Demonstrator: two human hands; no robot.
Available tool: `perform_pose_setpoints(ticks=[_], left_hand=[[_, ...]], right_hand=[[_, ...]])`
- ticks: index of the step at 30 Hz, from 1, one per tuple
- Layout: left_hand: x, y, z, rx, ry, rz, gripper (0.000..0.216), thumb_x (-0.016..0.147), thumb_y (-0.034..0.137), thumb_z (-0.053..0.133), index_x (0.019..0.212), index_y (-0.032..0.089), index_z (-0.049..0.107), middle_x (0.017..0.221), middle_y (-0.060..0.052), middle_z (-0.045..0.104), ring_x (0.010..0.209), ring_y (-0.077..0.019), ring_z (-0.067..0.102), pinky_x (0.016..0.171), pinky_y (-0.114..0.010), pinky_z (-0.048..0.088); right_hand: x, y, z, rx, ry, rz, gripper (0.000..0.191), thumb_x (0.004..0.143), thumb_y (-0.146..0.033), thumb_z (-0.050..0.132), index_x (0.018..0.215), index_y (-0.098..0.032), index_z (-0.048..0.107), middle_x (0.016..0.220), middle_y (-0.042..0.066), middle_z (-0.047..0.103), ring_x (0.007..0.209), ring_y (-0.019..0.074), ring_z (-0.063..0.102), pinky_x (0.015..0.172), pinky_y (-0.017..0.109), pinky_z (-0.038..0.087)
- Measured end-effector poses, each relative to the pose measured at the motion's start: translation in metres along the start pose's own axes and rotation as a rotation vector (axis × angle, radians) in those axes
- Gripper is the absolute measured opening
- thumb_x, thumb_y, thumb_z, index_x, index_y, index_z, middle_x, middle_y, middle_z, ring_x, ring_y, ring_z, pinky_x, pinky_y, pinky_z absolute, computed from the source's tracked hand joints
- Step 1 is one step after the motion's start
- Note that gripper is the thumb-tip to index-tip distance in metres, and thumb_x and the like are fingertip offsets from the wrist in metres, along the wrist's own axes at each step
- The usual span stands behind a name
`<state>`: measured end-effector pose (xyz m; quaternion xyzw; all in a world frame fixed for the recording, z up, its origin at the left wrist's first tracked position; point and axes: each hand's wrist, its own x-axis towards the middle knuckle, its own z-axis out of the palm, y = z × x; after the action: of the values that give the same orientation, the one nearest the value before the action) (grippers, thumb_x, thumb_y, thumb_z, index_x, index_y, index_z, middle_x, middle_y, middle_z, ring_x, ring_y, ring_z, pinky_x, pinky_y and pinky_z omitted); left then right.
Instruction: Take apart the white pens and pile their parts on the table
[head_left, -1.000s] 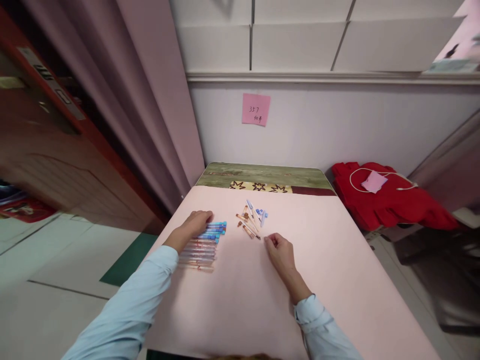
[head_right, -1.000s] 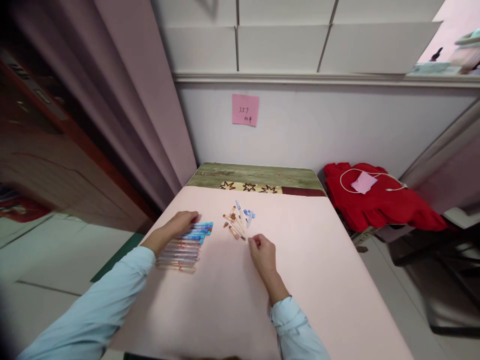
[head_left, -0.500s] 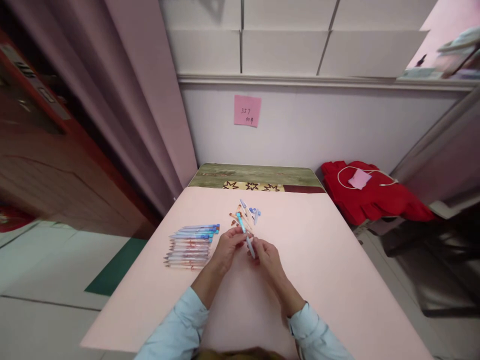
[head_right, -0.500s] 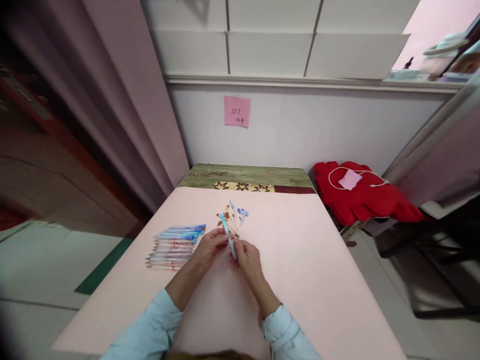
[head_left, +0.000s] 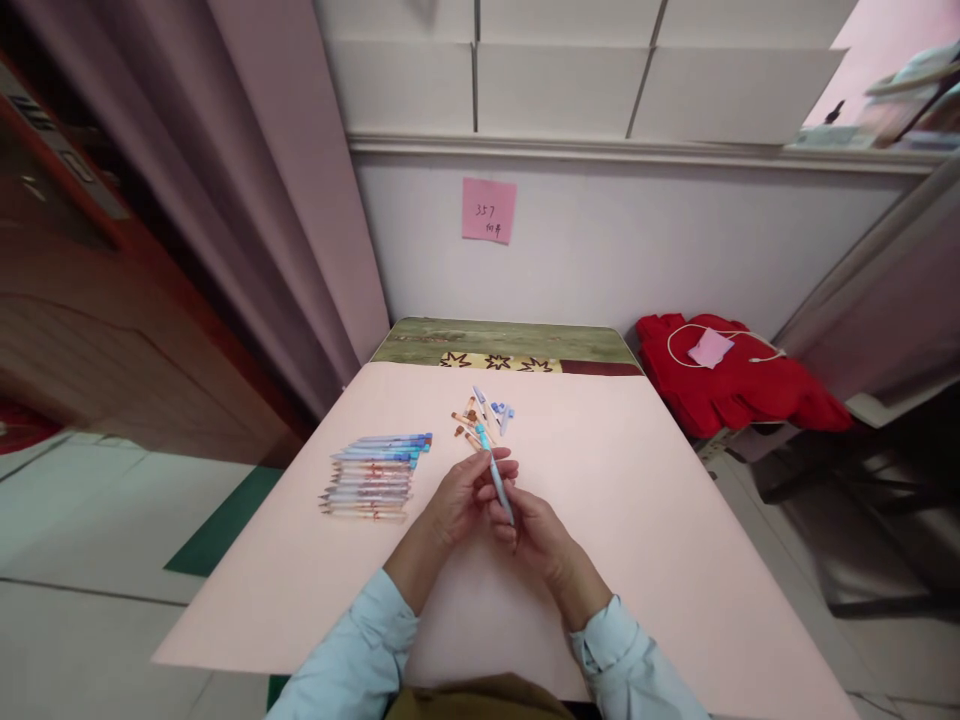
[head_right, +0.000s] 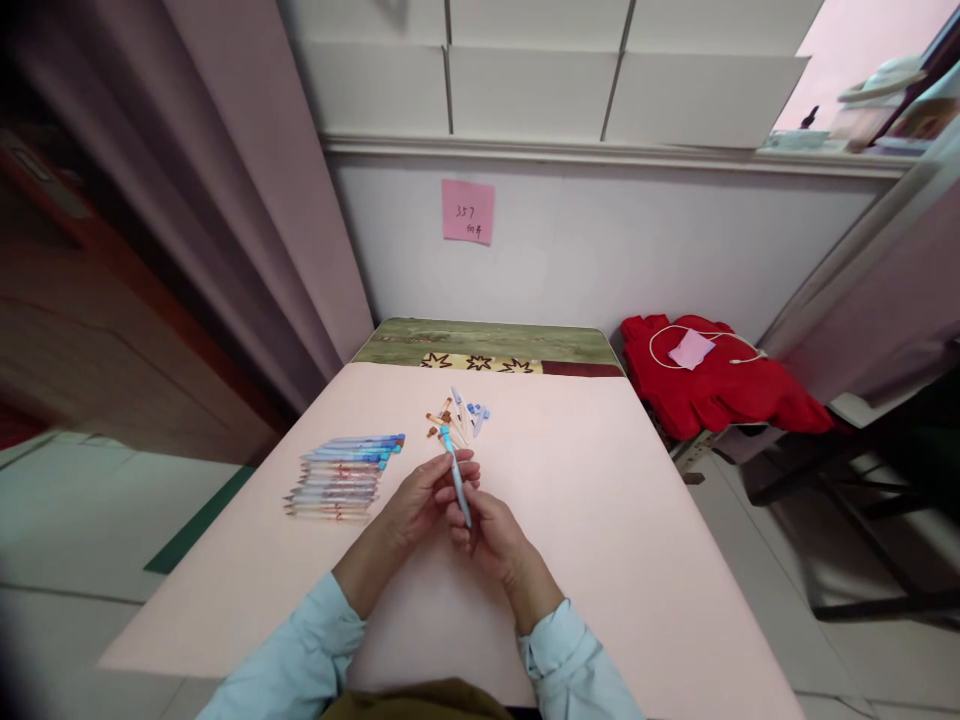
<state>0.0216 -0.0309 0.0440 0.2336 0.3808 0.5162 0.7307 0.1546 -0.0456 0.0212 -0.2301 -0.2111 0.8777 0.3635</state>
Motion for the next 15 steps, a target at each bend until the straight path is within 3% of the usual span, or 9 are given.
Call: perform_pose_setpoints(ticks=[7,10,13,15], left_hand=[[-0.0092,-0.0064,0.0056,-0.037,-0.124,-0.028,0.031,0.084,0.031,0.065,0.107,0.012,0.069,0.103,-0.015,0.071,0.102,-0.0228,0.065,0.089,-0.032,0.050],[-0.0091,-0.0081,0.0067,0.013,-0.110,-0.011,0.029,0.082,0.033,0.066,0.098,0.010,0.073,0.082,-0.011,0.072,0.084,-0.0194,0.068,0.081,-0.029,0.052],[-0.0078,-0.0095,0.0070,0.087,-0.076,0.058,0.028,0.080,0.035,0.068,0.086,0.009,0.074,0.053,-0.003,0.060,0.061,-0.0150,0.064,0.069,-0.025,0.051],[-0.0071,-0.0109,0.0076,0.111,-0.029,0.091,0.028,0.078,0.037,0.071,0.082,0.009,0.073,0.051,-0.003,0.060,0.053,-0.0139,0.061,0.059,-0.025,0.050]], right_hand=[[-0.0048,-0.0054,-0.0071,0.116,-0.082,0.071,0.030,0.079,-0.041,0.073,0.084,-0.015,0.059,0.053,-0.011,0.030,0.041,0.0021,0.011,0.036,0.014,0.011],[-0.0051,-0.0036,-0.0074,0.029,-0.037,0.044,0.035,0.079,-0.048,0.072,0.084,-0.016,0.057,0.053,-0.010,0.030,0.040,0.0023,0.013,0.036,0.015,0.011],[-0.0030,-0.0005,-0.0048,-0.094,0.021,-0.012,0.043,0.074,-0.056,0.072,0.079,-0.017,0.055,0.051,-0.010,0.035,0.037,0.0022,0.021,0.036,0.016,0.014],[-0.0009,0.0015,-0.0028,-0.214,0.042,-0.072,0.047,0.072,-0.061,0.072,0.075,-0.018,0.053,0.050,-0.009,0.040,0.036,0.0031,0.029,0.035,0.017,0.018]])
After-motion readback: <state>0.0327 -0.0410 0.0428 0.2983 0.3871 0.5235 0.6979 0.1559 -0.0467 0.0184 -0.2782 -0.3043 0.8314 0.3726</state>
